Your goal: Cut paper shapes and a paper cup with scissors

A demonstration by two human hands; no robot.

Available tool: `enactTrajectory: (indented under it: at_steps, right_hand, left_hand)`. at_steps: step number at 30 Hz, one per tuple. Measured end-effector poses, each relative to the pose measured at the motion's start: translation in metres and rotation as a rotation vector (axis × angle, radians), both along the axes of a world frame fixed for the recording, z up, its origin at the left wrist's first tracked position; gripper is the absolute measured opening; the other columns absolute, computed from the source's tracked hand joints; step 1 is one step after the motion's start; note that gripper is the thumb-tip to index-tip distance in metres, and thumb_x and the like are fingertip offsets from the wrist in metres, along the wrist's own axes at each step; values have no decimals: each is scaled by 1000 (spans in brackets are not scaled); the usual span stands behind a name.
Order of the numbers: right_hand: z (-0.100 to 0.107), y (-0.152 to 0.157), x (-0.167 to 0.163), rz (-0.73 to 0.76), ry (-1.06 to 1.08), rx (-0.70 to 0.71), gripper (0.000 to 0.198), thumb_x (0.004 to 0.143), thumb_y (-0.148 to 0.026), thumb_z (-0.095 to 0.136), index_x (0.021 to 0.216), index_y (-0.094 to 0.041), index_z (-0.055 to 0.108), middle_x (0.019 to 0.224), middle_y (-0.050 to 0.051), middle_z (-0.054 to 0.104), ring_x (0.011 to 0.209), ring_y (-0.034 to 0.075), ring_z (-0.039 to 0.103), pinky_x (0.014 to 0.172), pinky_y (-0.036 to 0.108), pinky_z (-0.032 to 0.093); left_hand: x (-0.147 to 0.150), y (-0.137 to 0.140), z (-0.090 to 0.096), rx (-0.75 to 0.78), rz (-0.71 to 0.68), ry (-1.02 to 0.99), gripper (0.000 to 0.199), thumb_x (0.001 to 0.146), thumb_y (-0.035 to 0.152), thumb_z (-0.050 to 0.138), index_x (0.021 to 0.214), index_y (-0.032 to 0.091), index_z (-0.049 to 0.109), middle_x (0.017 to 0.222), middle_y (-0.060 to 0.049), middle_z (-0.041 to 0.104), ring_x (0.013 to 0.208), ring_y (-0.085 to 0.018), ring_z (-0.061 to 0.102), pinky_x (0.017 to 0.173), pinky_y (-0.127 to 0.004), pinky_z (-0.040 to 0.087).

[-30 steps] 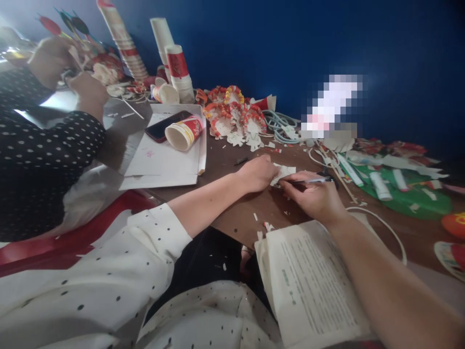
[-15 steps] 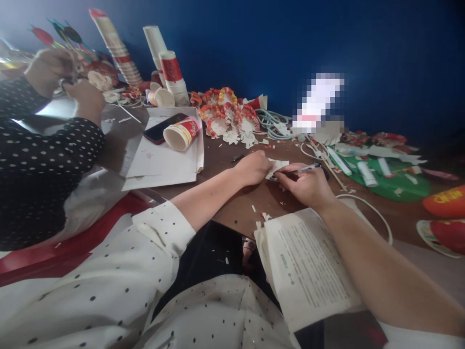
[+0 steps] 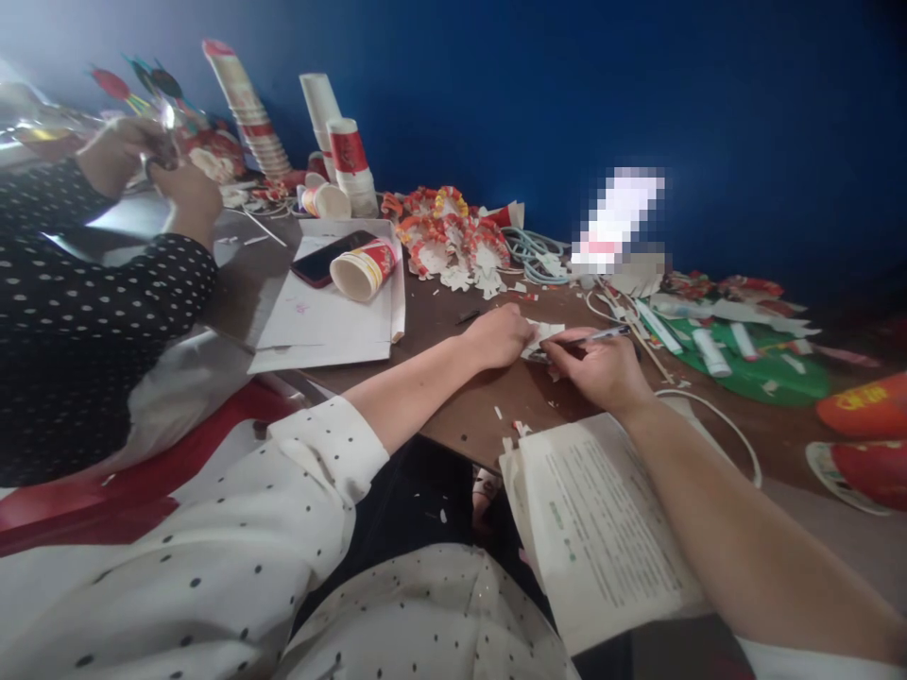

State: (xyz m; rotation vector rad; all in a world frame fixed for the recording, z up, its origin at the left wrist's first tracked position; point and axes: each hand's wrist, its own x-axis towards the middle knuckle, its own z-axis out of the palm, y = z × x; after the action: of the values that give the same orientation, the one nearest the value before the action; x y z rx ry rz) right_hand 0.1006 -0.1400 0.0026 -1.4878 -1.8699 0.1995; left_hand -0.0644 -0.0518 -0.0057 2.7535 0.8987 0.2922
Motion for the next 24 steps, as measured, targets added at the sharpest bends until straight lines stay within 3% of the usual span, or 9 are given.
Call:
enactTrajectory:
  at_steps: [17,24]
  right_hand:
    - [-5,3,2,-15,-45,67,21,85,-36,62,76,-22,75,76,4,76,77,25,73,70,33,57]
    - [-2,2,1,-6,-112,91,23,86,-35,60,74,-21,74,79,5,76,76,25,73,74,34,56]
  left_hand:
    - [-3,-4,10,15,-40,34,34,92,21,41,91,13,74,82,-11,67,89,-20,58,73,-29,40]
    - [-5,-7,16,38,-79,76,27,84,11,47,89,11,74,81,-11,68,89,-21,58,75,-29,41]
